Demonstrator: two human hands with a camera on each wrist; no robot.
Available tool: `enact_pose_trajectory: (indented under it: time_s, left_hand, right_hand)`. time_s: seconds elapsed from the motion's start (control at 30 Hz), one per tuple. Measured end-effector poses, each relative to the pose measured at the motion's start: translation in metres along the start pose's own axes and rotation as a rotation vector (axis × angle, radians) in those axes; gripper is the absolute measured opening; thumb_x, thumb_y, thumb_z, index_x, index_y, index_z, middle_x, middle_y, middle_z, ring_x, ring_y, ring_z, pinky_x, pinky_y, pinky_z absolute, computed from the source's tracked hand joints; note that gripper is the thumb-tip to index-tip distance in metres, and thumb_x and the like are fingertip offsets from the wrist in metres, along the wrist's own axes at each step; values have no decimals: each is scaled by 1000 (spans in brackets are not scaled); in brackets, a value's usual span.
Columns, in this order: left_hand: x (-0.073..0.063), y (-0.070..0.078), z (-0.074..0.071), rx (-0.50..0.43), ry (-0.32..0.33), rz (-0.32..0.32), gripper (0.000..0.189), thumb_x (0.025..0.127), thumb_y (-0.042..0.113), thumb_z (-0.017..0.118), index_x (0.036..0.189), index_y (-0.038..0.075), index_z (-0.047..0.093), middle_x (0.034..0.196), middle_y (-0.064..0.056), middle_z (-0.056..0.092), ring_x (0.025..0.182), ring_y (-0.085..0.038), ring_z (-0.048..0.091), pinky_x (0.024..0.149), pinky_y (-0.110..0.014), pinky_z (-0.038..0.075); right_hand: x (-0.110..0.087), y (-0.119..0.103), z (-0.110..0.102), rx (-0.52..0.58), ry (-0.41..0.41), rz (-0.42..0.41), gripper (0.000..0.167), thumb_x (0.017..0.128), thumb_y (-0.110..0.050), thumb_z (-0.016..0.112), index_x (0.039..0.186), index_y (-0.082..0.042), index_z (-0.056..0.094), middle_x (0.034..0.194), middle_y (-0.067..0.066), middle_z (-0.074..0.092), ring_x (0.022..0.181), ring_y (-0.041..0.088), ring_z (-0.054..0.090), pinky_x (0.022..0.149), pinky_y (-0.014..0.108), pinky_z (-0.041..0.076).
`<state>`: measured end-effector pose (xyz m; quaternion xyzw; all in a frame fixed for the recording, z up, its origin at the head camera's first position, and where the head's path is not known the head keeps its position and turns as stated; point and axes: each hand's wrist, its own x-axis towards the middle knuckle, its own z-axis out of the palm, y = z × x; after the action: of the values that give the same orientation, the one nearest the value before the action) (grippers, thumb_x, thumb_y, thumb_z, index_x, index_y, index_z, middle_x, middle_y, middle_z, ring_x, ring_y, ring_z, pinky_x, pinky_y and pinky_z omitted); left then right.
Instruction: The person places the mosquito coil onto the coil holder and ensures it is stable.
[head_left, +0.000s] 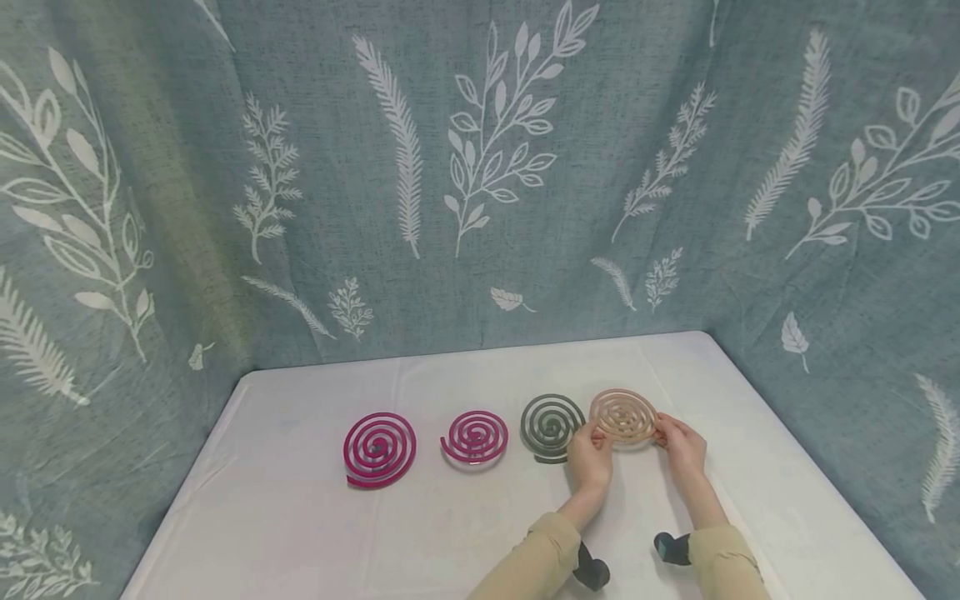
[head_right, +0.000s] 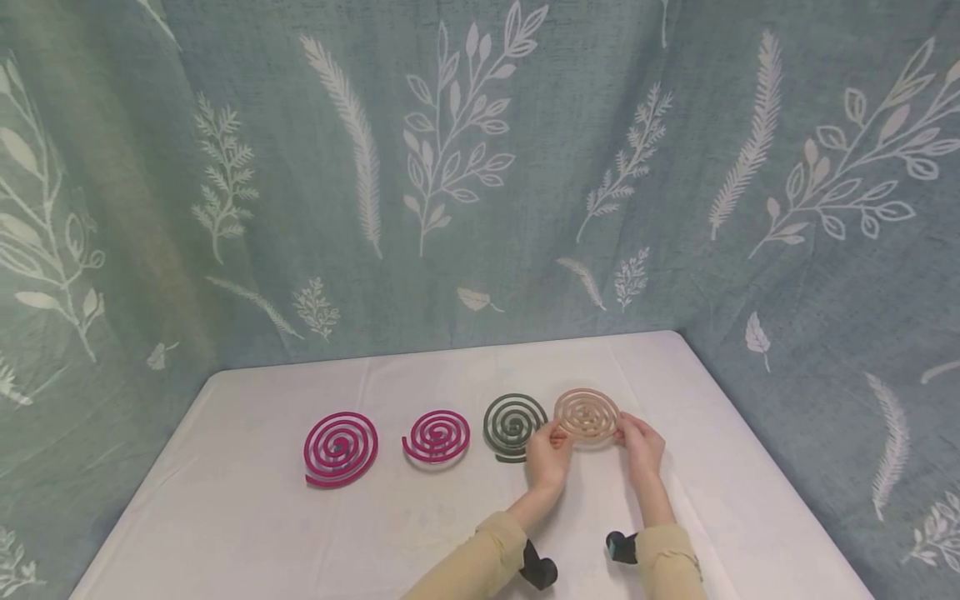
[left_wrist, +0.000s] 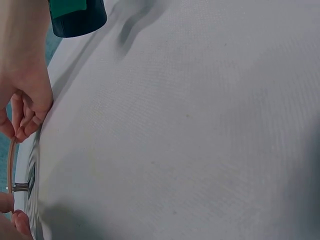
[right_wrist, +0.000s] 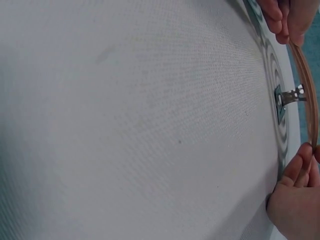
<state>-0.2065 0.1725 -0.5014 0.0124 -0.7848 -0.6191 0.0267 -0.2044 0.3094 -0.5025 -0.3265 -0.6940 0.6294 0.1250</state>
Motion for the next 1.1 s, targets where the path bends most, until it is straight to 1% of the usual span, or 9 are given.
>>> enact_pose_trajectory:
  time_s: [0.23,0.37,0.5,0.6,0.67,0.73,0.8,0.93,1.1]
  left_hand:
    - [2,1,-7,9,13,15,32,80,-1,67,111,-8,63,80,-5,64,69,-4,54,60,-16,48]
    - [2,-1,-11,-1,15,-11,31,80,-1,67,110,-7,63,79,-4,63,70,-5,55,61,-16,48]
    - [1,-2,-11,7,19,-24,30,80,-1,67,109,-7,64,79,-4,63,69,-6,56,61,-16,49]
    - [-2,-2,-6,-4,6,-16,30,79,-2,68,108,-7,65,79,-5,63,67,-3,55,59,-15,49]
    - [-3,-1,-3,-16,-2,-12,29,78,-3,69,107,-6,65,78,-4,63,66,-1,54,59,-14,48]
    - [-4,-1,-1,-23,6,2,27,77,-4,69,104,-6,66,76,-4,63,65,0,52,58,-14,48]
    - [-4,-1,-2,-26,29,22,25,76,-6,69,102,-6,67,75,-5,62,64,-1,52,57,-14,47]
    - [-2,-2,-5,-16,73,44,26,74,-7,70,100,-6,68,73,-5,63,63,-1,51,57,-14,47]
    - [-2,-2,-6,-26,55,22,28,75,-6,69,104,-6,67,76,-5,63,65,0,51,58,-15,48]
  right_hand:
    - [1,3,6,-76,4,-14,45,91,-18,49,129,7,50,102,6,60,68,-9,52,66,4,46]
    - [-1,3,9,-83,-8,-22,46,91,-18,50,128,8,50,102,7,62,67,-10,52,65,4,47]
    - [-4,5,7,-117,-36,-38,47,93,-20,48,130,9,48,118,20,59,67,-13,51,66,3,46]
    - [-6,6,0,-161,-41,-24,48,95,-23,45,133,6,46,131,25,51,67,-16,48,64,0,43]
    - [-7,7,-5,-179,-39,-14,49,96,-25,44,134,5,45,133,24,49,67,-17,47,63,-1,41]
    - [-8,8,-7,-177,-29,-6,49,95,-24,45,133,5,46,125,20,55,67,-15,47,61,0,41]
    - [-7,7,-7,-165,-30,-8,48,94,-23,47,132,7,47,107,10,62,67,-13,49,61,1,42]
    - [-5,7,-1,-146,-26,-9,47,92,-19,48,130,8,48,84,-11,59,66,-11,51,60,3,44]
    - [-3,8,1,-144,-5,-3,46,91,-19,48,129,7,49,84,-11,58,65,-11,51,59,3,44]
